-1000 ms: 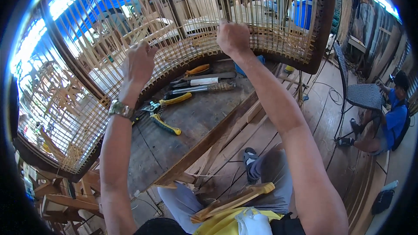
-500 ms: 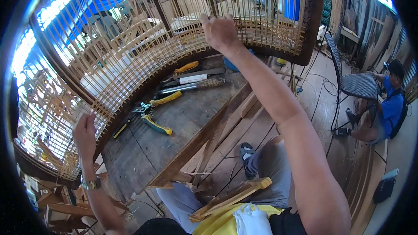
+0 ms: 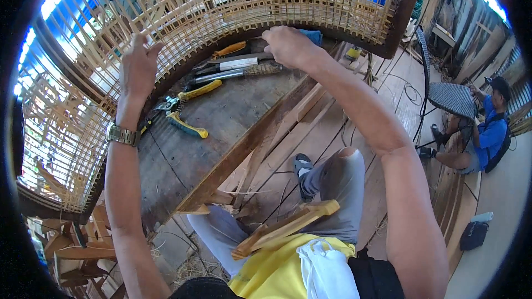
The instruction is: The person weaves cane strips through a wooden frame by hand and presses the woven mesh into place using a flat tool and a sponge block.
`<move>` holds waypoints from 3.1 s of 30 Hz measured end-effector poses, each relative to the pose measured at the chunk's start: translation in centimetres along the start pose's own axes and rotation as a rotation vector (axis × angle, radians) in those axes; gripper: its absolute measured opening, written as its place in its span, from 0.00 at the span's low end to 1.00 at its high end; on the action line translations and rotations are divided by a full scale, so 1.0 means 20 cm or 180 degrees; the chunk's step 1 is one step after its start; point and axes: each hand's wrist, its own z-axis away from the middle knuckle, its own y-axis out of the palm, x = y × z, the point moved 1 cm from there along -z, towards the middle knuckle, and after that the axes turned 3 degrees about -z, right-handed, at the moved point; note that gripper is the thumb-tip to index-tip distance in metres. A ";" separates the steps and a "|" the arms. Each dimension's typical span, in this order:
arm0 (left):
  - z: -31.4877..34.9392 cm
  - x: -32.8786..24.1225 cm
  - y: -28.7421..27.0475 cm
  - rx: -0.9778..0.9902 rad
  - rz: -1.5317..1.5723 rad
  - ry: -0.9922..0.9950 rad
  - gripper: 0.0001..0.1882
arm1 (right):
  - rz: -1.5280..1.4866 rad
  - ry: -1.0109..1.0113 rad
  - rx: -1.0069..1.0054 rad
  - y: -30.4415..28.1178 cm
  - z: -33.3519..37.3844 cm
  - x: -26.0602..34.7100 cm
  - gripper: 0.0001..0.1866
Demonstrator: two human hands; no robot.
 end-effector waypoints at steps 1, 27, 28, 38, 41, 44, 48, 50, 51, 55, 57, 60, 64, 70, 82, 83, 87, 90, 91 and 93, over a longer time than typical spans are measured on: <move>0.01 0.00 0.01 0.0052 -0.0051 -0.0008 0.19 | -0.0026 -0.0019 0.0177 0.02 -0.03 -0.01 0.14; 0.11 0.20 -0.06 -0.0193 0.0054 -0.0182 0.20 | -0.1002 0.0252 -0.2764 -0.42 0.04 0.11 0.19; 0.11 0.20 -0.06 -0.0136 0.0107 -0.0243 0.20 | -0.0668 0.0304 -0.2694 -0.40 0.03 0.13 0.18; 0.08 0.24 -0.08 -0.0205 0.0444 -0.0206 0.19 | 0.0012 0.0460 -0.2044 -0.30 0.06 0.18 0.14; 0.08 0.24 -0.07 -0.0254 0.0397 -0.0181 0.19 | -0.0767 0.0951 -0.2458 -0.31 0.09 0.16 0.14; 0.08 0.24 -0.07 -0.0293 0.0422 -0.0122 0.18 | -0.0268 0.0892 -0.2429 -0.33 0.11 0.16 0.15; 0.08 0.24 -0.07 -0.0242 0.0525 -0.0216 0.18 | -0.0197 0.0683 -0.2912 -0.34 0.12 0.21 0.14; 0.08 0.24 -0.07 -0.0276 0.0498 -0.0130 0.18 | -0.0435 0.0384 -0.3258 -0.32 0.10 0.27 0.13; 0.09 0.24 -0.08 -0.0273 0.0505 -0.0121 0.18 | -0.0562 0.0489 -0.2796 -0.31 0.08 0.30 0.13; 0.09 0.24 -0.08 -0.0199 0.0518 -0.0208 0.19 | -0.0753 0.0415 -0.2443 -0.28 0.01 0.37 0.12; 0.09 0.24 -0.08 -0.0197 0.0515 -0.0213 0.19 | -0.0771 0.0274 -0.2991 -0.27 0.00 0.37 0.12; 0.08 0.24 -0.07 -0.0245 0.0571 -0.0153 0.18 | -0.0768 0.0499 -0.2269 -0.26 -0.02 0.34 0.12; 0.09 0.25 -0.06 -0.0290 0.0502 -0.0114 0.18 | -0.0809 0.0278 -0.2714 -0.25 -0.01 0.34 0.14; 0.09 0.26 -0.05 -0.0375 0.0398 -0.0046 0.19 | -0.0888 0.0219 -0.2457 -0.23 -0.01 0.38 0.14; 0.09 0.23 -0.09 -0.0116 0.0375 -0.0173 0.16 | -0.1022 -0.0148 -0.2108 -0.20 -0.01 0.43 0.12; 0.09 0.23 -0.09 -0.0125 0.0390 -0.0154 0.16 | -0.0884 -0.0229 -0.2250 -0.20 -0.01 0.43 0.13; 0.09 0.24 -0.08 -0.0204 0.0354 -0.0113 0.16 | -0.1090 0.0067 -0.2402 -0.18 -0.01 0.44 0.14; 0.10 0.24 -0.07 -0.0207 0.0233 -0.0108 0.16 | -0.1173 0.0103 -0.2393 -0.15 0.01 0.45 0.14; 0.10 0.24 -0.06 -0.0267 0.0234 -0.0091 0.16 | -0.1158 -0.0148 -0.2405 -0.13 0.00 0.46 0.14; 0.11 0.23 -0.06 -0.0410 0.0250 -0.0032 0.16 | -0.1069 -0.0466 -0.2292 -0.08 -0.01 0.48 0.13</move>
